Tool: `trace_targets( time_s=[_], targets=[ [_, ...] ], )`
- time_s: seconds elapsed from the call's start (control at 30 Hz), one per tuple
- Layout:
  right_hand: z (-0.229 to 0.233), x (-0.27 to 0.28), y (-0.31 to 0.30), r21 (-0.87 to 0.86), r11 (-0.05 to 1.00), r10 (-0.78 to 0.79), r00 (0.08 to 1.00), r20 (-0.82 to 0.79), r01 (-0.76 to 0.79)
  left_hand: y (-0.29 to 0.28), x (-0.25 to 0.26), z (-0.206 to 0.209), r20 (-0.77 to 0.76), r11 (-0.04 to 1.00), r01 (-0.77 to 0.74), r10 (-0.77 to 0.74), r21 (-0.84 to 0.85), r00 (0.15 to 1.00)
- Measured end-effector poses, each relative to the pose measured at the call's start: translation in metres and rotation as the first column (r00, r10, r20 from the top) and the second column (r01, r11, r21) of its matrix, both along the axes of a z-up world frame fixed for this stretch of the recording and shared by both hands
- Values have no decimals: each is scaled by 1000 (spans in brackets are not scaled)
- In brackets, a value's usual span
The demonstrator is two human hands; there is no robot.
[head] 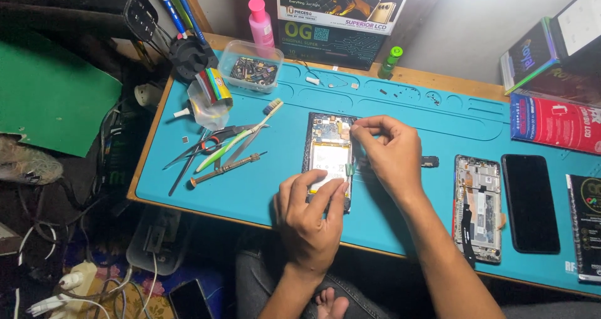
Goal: Disassembling a smartphone by prying out the battery and other internal components using a prying tool and hands.
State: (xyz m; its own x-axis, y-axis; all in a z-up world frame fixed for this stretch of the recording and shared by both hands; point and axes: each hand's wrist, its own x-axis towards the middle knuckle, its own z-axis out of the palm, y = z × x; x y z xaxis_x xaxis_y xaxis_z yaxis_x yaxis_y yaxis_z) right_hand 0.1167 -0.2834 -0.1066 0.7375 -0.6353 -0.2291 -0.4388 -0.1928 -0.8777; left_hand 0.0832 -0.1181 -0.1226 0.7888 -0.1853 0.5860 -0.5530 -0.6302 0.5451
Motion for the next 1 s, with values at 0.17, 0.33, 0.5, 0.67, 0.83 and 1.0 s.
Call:
trace_targets(
  time_s=[0.17, 0.33, 0.5, 0.67, 0.83, 1.0],
  targets=[
    [-4, 4, -3, 3, 1000, -4, 1000, -4, 4, 1, 0, 0, -11, 1000, -7, 7, 19, 1000],
    [-4, 6, -6, 85, 996, 7, 1000, 13, -8, 1, -1, -1, -7, 1000, -2, 2, 0, 1000],
    [-2, 5, -5, 67, 998, 8, 1000, 5, -9, 1, -1, -2, 3, 1000, 3, -3, 3, 1000],
    [-1, 6, -5, 80, 997, 5, 1000, 12, -6, 2, -2, -3, 11, 1000, 14, -14, -1, 1000],
    [-1, 4, -5, 71, 997, 16, 1000, 12, -17, 3, -4, 0, 14, 999, 39, -39, -5, 999],
    [-1, 3, -5, 58, 998, 13, 1000, 6, -14, 5, -7, -2, -8, 998, 64, -64, -19, 998]
  ],
)
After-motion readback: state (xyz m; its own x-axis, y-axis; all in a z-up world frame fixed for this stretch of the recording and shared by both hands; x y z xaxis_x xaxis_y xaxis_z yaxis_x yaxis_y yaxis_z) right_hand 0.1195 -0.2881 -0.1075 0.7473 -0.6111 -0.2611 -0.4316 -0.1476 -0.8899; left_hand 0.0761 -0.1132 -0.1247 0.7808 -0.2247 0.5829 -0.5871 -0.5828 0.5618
